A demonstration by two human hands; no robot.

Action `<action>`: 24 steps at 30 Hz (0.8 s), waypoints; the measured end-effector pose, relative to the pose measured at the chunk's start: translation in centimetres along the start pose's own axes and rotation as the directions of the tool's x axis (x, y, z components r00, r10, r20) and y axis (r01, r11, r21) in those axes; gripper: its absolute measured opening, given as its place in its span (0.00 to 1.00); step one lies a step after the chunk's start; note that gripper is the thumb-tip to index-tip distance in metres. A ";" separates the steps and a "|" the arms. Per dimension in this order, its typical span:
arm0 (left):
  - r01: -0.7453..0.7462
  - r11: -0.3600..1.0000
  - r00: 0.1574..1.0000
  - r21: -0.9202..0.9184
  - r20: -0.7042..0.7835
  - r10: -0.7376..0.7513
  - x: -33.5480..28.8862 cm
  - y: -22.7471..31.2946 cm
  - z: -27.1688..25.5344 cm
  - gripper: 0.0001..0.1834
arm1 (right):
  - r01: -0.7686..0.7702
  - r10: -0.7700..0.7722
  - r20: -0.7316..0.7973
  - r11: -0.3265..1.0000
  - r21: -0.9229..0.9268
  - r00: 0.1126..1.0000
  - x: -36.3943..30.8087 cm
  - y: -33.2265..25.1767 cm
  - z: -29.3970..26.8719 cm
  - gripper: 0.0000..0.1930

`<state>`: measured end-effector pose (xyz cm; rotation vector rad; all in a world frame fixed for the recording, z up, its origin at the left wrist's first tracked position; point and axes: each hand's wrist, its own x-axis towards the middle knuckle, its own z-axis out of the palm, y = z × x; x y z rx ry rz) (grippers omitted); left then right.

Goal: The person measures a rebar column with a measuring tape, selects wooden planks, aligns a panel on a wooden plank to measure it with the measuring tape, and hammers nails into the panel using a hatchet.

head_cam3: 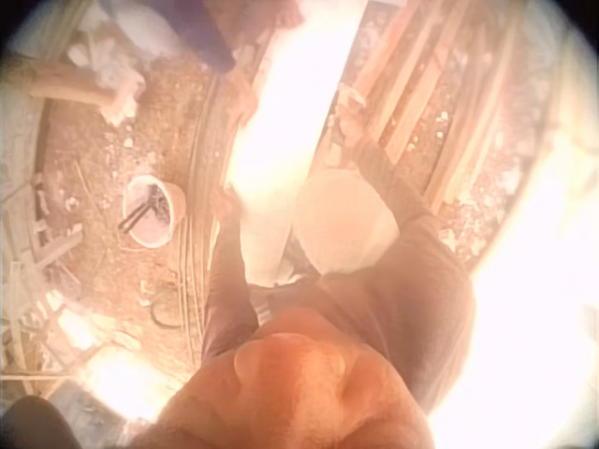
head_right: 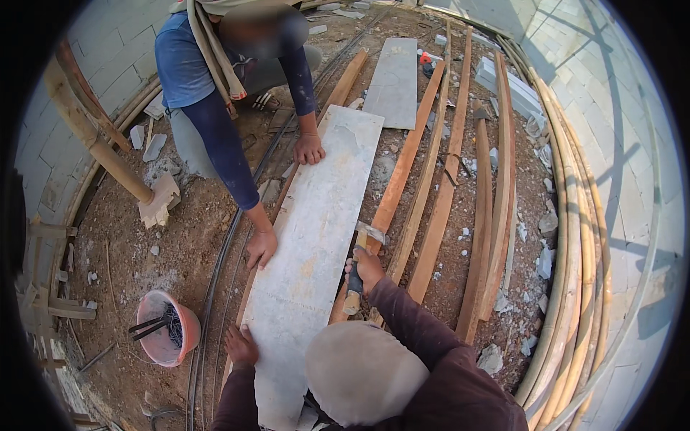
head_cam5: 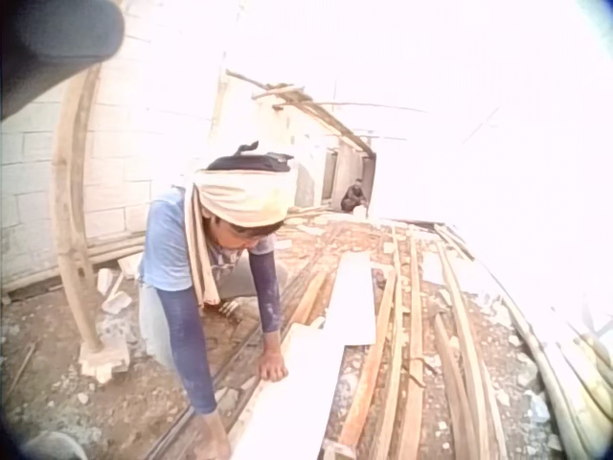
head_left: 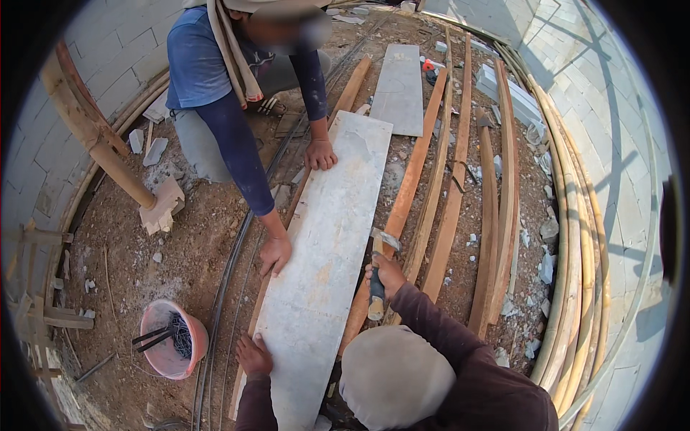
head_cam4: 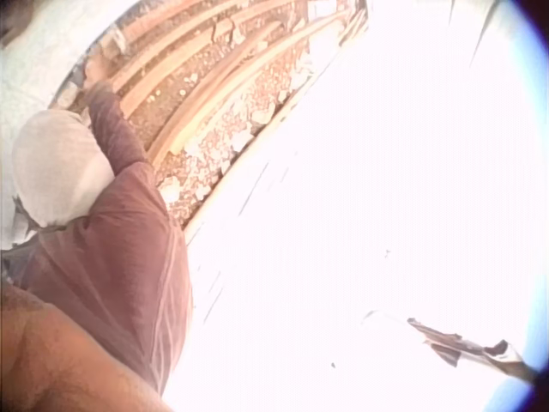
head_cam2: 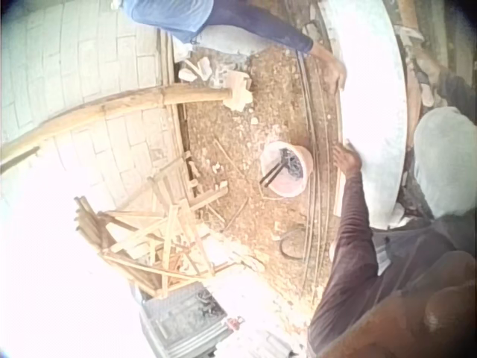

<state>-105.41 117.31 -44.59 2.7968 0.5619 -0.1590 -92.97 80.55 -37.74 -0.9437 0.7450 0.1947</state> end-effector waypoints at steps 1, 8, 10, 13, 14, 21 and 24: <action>0.001 1.000 1.000 0.003 0.000 -0.001 0.1 -0.1 0.0 0.27 | -0.022 0.021 0.025 1.000 0.015 0.999 0.2 0.0 -0.1 0.07; -0.010 1.000 1.000 -0.014 -0.020 0.009 0.0 0.2 -0.6 0.27 | 0.037 -0.017 -0.132 0.988 0.150 0.991 -2.0 -0.5 1.2 0.07; -0.021 0.999 1.000 -0.037 -0.019 0.020 -0.1 0.8 -0.8 0.26 | -0.034 0.038 -0.051 0.997 0.069 0.998 -1.2 0.2 0.4 0.07; -0.006 0.999 1.000 -0.032 0.009 0.006 -0.2 0.5 -0.6 0.26 | -0.103 0.105 0.054 0.994 -0.029 0.993 -0.7 0.1 -0.9 0.07; -0.009 0.999 1.000 -0.039 -0.008 0.009 -0.3 0.4 -0.5 0.26 | -0.102 0.105 0.079 0.994 -0.041 0.991 -0.7 -0.1 -1.3 0.07; 0.014 0.999 1.000 -0.031 0.004 -0.014 -0.3 0.5 -0.4 0.23 | -0.045 0.045 -0.039 0.999 -0.002 0.998 -0.8 0.2 -1.4 0.07; 0.012 0.996 0.999 -0.086 -0.033 -0.014 -0.3 0.6 -0.9 0.23 | -0.138 0.140 0.073 0.990 -0.040 0.987 -0.2 0.3 -1.3 0.08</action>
